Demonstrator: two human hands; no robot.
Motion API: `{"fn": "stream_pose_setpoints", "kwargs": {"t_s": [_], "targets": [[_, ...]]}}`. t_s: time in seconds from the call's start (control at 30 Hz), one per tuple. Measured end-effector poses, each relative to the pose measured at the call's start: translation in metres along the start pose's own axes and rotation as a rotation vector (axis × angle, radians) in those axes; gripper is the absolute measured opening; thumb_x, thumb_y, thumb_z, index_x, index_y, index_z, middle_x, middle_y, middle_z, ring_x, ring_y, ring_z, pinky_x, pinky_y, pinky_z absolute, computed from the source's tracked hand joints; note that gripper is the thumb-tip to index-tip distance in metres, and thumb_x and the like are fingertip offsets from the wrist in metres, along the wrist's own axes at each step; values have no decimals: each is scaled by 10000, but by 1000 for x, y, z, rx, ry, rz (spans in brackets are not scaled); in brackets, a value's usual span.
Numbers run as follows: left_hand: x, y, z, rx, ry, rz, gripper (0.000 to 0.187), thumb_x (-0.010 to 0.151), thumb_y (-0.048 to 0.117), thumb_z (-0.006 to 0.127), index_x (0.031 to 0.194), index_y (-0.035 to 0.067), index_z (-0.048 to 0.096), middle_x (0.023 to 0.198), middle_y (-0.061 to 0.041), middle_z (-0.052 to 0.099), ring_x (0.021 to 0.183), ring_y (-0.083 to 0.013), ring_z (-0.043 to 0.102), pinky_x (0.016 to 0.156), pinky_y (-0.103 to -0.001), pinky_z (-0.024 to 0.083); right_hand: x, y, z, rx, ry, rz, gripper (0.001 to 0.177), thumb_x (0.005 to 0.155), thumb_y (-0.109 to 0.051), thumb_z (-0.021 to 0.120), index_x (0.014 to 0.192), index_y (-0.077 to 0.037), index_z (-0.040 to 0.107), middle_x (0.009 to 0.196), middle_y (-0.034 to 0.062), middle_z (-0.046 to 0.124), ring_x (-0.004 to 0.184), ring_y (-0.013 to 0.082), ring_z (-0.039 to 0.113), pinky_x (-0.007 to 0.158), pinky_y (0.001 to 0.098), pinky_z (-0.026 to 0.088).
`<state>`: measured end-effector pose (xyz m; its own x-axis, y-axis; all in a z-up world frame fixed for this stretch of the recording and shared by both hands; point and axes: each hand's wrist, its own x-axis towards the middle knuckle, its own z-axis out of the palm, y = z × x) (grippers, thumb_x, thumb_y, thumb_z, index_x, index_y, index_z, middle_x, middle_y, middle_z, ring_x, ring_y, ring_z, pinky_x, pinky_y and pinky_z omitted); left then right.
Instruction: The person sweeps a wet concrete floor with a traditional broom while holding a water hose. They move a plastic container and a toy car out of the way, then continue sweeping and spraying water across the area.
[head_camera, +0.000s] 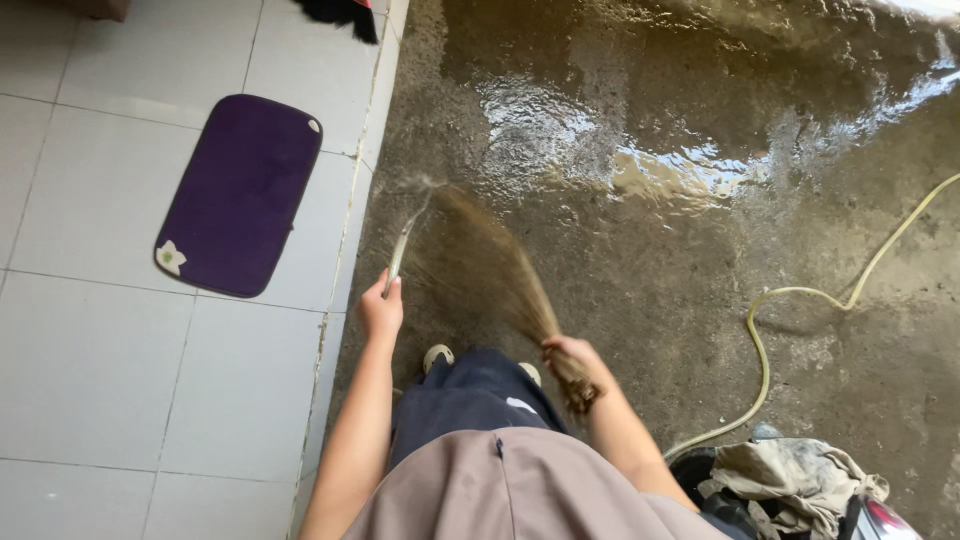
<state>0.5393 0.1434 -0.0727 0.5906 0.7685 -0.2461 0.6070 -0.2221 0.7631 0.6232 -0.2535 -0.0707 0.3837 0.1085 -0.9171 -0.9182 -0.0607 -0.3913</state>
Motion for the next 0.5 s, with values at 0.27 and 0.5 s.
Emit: {"fn": "stream_pose_setpoints", "kwargs": {"t_s": [0.27, 0.5], "targets": [[15, 6, -42, 6, 84, -34, 396, 942, 383, 693, 1290, 195, 723, 998, -183, 757, 913, -355, 728, 833, -428, 549, 21, -102, -17, -145, 183, -272, 219, 871, -139, 714, 1052, -20, 681, 749, 132, 694, 539, 208, 647, 479, 343, 529], [47, 27, -2, -71, 68, -41, 387, 949, 367, 693, 1290, 185, 727, 1075, -187, 755, 1012, -334, 724, 866, -400, 546, -1, -123, 7, -253, 57, -280, 234, 884, -181, 689, 1091, -78, 726, 788, 117, 721, 570, 194, 660, 516, 342, 552]]}}
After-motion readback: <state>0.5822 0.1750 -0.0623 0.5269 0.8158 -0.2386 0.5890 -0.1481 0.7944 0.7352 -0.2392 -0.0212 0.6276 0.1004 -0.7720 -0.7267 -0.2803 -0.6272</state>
